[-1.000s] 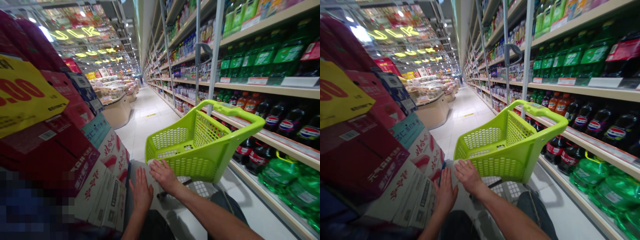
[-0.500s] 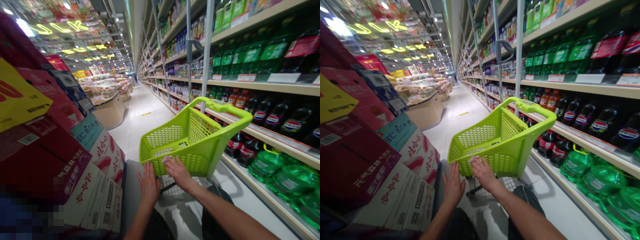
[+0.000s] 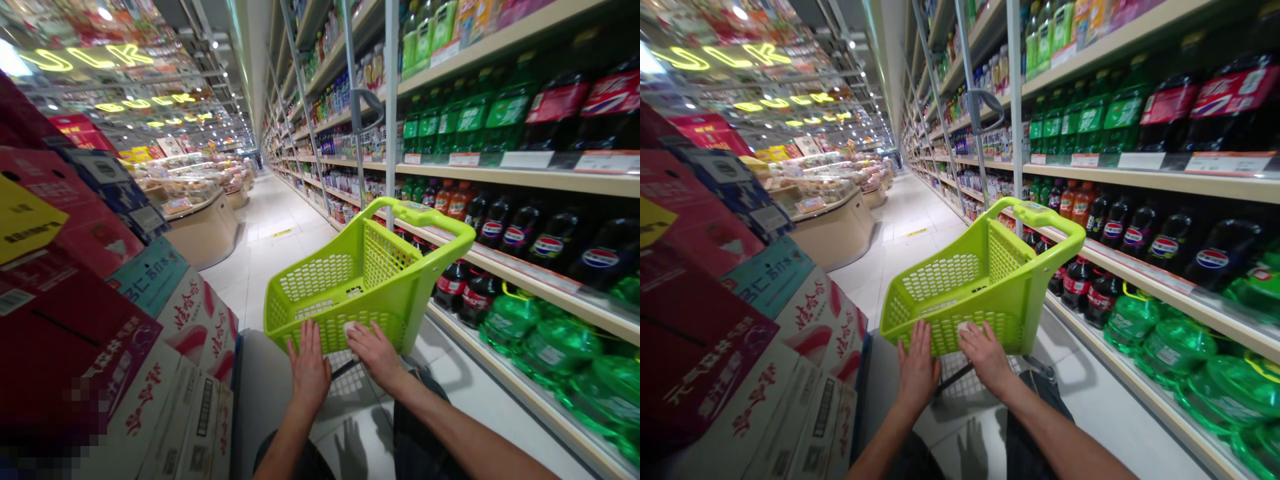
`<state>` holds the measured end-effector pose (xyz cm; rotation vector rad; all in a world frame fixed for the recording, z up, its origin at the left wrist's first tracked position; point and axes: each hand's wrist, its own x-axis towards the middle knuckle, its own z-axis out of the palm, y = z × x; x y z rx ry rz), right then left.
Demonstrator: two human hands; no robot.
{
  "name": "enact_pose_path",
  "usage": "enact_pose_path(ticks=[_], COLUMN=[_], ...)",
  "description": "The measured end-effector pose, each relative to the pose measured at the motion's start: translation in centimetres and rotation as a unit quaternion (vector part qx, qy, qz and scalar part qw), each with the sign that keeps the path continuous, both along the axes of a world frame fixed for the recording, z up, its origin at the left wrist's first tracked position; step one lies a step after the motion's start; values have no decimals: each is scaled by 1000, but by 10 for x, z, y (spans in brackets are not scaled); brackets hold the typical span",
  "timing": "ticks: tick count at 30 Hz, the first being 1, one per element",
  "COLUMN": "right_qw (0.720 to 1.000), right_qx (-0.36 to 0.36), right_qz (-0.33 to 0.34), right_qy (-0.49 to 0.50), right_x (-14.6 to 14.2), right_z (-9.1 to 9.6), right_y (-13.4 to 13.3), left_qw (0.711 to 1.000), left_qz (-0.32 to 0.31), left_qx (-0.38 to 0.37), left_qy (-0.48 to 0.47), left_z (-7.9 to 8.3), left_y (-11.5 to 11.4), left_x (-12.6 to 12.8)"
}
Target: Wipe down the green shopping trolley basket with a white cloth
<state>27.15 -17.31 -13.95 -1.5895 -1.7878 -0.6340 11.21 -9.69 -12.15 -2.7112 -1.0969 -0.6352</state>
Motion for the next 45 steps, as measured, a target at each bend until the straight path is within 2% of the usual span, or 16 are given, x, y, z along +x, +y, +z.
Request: enact_pose_path(ticks=[4, 10, 16, 21, 26, 31, 37, 42, 45], right_qw=[998, 999, 996, 997, 992, 995, 986, 992, 990], right_qx=[58, 13, 68, 36, 79, 20, 94, 42, 56], right_qz=[-7, -17, -57, -45, -87, -83, -126, -103, -121], right_qy=[-14, -25, -28, -43, -33, -61, -46, -64, -53], right_x=[14, 29, 50, 63, 77, 86, 105, 109, 113], right_z=[19, 10, 33, 28, 43, 34, 52, 40, 52], right_y=[-2, -15, -21, -30, -34, -48, -57, -64, -67], left_qw=[1000, 998, 997, 995, 991, 989, 985, 981, 980], left_qz=[-17, -53, -75, -95, -125, -144, -162, -184, -191], left_qx=[5, 16, 8, 20, 31, 30, 40, 50, 49], left_qy=[3, 4, 10, 27, 28, 29, 37, 38, 37], left_z=[5, 8, 18, 26, 32, 35, 42, 47, 50], left_y=[-2, -7, -10, -13, -17, -22, -27, -30, -31], left_x=[14, 33, 51, 66, 85, 99, 113, 125, 130])
